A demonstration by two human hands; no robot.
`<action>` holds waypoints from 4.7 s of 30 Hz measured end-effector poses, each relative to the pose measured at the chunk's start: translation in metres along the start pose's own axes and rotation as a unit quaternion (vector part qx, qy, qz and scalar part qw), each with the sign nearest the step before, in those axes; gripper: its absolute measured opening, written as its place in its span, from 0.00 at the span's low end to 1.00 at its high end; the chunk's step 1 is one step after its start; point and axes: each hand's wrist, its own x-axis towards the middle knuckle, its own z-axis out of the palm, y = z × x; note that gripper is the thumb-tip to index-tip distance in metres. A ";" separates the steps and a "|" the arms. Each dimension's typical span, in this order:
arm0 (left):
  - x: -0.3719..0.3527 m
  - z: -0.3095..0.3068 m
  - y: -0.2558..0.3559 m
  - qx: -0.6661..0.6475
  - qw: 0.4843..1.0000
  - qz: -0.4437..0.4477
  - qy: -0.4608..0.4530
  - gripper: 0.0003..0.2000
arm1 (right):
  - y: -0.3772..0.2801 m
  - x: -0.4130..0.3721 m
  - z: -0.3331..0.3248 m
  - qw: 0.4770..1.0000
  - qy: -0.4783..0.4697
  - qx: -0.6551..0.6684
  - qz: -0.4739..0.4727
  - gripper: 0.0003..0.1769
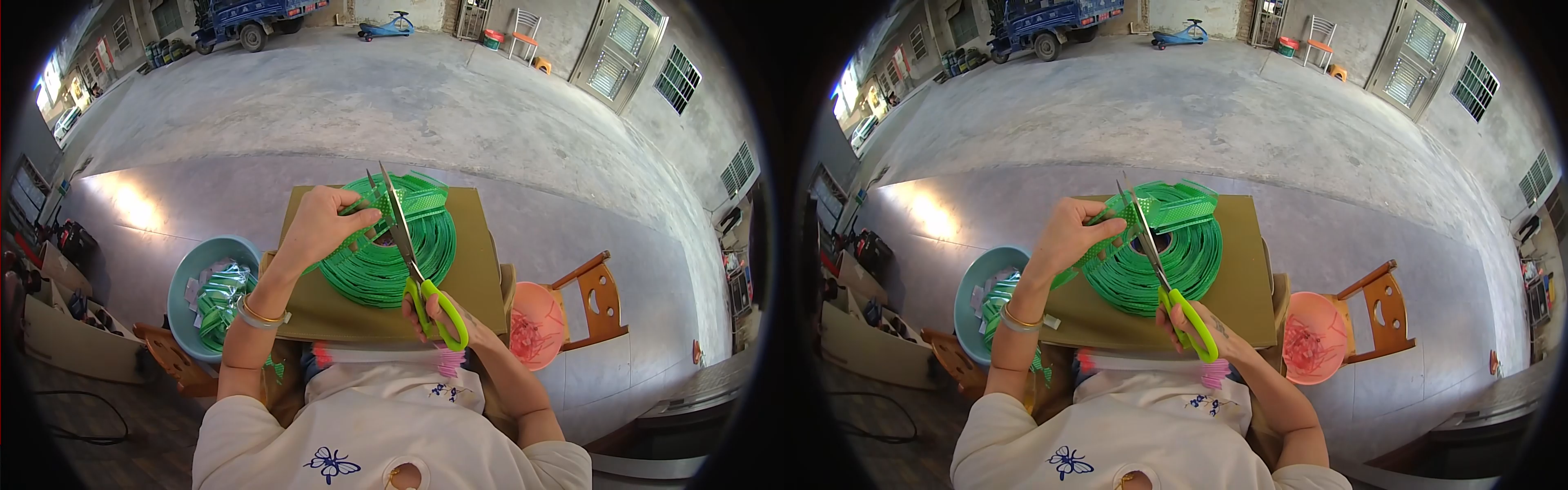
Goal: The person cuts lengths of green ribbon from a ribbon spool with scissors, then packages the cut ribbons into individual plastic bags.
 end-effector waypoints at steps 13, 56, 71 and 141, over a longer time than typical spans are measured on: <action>-0.001 0.004 -0.003 -0.021 1.000 -0.003 0.000 0.11 | -0.008 0.001 0.001 0.999 0.022 0.012 0.027 0.47; -0.002 0.026 0.026 0.285 0.956 0.055 -0.033 0.10 | -0.149 0.034 0.016 0.626 0.338 -0.538 -0.452 0.46; 0.026 0.017 -0.006 0.296 0.954 0.046 -0.004 0.11 | -0.087 0.061 0.101 0.900 -0.227 -0.269 -0.258 0.15; -0.003 0.031 0.074 0.005 0.949 0.282 -0.141 0.07 | -0.080 0.013 -0.038 0.863 0.355 0.302 -0.193 0.07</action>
